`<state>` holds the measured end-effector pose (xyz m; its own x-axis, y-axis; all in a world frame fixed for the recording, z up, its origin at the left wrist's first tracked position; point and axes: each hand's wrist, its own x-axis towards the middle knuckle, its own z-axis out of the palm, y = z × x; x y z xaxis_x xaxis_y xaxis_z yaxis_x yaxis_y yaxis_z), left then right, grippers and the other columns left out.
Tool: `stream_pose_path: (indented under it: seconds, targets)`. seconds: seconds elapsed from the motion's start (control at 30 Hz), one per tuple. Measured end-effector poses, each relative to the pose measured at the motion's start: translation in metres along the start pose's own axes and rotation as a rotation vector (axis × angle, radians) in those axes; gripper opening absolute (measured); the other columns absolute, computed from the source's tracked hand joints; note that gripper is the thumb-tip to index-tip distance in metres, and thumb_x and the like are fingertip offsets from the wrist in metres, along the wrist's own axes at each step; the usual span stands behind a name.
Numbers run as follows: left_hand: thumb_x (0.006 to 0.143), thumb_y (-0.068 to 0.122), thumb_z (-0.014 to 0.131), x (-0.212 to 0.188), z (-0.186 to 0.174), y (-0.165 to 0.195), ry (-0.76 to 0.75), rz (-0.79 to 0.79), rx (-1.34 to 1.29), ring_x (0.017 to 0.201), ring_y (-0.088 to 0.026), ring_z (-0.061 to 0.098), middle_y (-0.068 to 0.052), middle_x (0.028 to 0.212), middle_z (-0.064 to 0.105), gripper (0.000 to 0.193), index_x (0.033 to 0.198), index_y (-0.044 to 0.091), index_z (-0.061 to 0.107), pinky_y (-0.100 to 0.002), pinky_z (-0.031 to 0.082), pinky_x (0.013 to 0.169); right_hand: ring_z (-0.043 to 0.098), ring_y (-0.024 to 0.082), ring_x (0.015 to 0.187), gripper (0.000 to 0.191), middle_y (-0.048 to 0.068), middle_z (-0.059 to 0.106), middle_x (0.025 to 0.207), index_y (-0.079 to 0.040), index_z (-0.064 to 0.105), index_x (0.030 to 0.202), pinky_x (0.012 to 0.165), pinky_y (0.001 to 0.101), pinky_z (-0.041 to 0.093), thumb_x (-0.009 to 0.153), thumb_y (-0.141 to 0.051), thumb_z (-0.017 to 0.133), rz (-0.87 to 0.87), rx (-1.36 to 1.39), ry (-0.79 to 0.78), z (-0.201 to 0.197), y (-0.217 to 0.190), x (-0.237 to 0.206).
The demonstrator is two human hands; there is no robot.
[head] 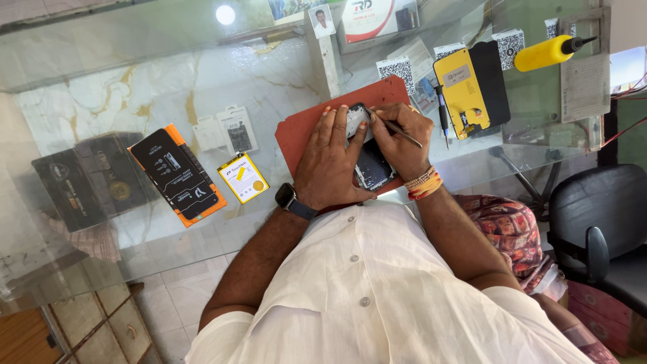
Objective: The person uses a metal prying tool to scrape adhesive residue from the interior frame of a disassembled mobile phone. The person holds the phone steady with one hand while carefully working the tool along the edges of the frame.
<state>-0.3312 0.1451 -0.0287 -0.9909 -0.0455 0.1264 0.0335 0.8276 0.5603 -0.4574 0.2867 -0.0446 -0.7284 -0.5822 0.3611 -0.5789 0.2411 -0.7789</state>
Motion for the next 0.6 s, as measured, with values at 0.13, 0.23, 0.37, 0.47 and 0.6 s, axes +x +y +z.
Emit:
stream_pose_path:
  seconds: [0.13, 0.23, 0.37, 0.47, 0.6]
  targets:
    - [0.057, 0.065, 0.088, 0.0007, 0.0002, 0.0002, -0.012, -0.006, -0.007, 0.144, -0.053, 0.028, -0.037, 0.153, 0.031, 0.115, 0.143, -0.004, 0.055, -0.061, 0.027, 0.12, 0.075, 0.018, 0.077, 0.011, 0.014, 0.078, 0.098, 0.003, 0.066, 0.093, 0.068, 0.0274, 0.058, 0.094, 0.002, 0.077, 0.007, 0.013, 0.004, -0.0002, -0.0001, 0.0]
    - [0.059, 0.065, 0.088, 0.0011, -0.0008, -0.0012, 0.005, -0.001, 0.004, 0.145, -0.053, 0.027, -0.037, 0.155, 0.03, 0.115, 0.144, -0.004, 0.054, -0.061, 0.027, 0.12, 0.074, 0.018, 0.078, 0.01, 0.014, 0.078, 0.099, 0.002, 0.067, 0.094, 0.07, 0.0277, 0.058, 0.094, 0.002, 0.077, -0.003, -0.004, 0.008, 0.0004, -0.0006, 0.0009]
    - [0.057, 0.064, 0.089, 0.0005, -0.0014, 0.0005, -0.007, -0.008, -0.006, 0.145, -0.053, 0.027, -0.036, 0.155, 0.031, 0.115, 0.144, -0.002, 0.055, -0.06, 0.028, 0.12, 0.072, 0.017, 0.071, 0.008, 0.013, 0.078, 0.094, 0.003, 0.069, 0.093, 0.064, 0.0268, 0.055, 0.093, 0.001, 0.077, 0.066, 0.025, 0.014, -0.0004, -0.0031, -0.0004]
    - [0.055, 0.064, 0.089, 0.0005, -0.0019, 0.0007, -0.021, -0.015, -0.002, 0.145, -0.053, 0.027, -0.037, 0.154, 0.03, 0.116, 0.143, -0.003, 0.055, -0.06, 0.028, 0.12, 0.073, 0.018, 0.071, 0.011, 0.013, 0.078, 0.095, 0.003, 0.068, 0.091, 0.064, 0.0273, 0.056, 0.092, 0.001, 0.078, 0.03, -0.038, 0.014, -0.0001, -0.0037, 0.0002]
    - [0.057, 0.064, 0.089, 0.0011, -0.0018, 0.0002, -0.002, -0.002, 0.002, 0.145, -0.052, 0.027, -0.036, 0.155, 0.03, 0.115, 0.144, -0.003, 0.054, -0.06, 0.027, 0.121, 0.075, 0.019, 0.079, 0.01, 0.013, 0.078, 0.099, 0.002, 0.067, 0.094, 0.071, 0.0284, 0.058, 0.095, 0.001, 0.077, 0.007, -0.004, -0.003, -0.0008, -0.0039, 0.0022]
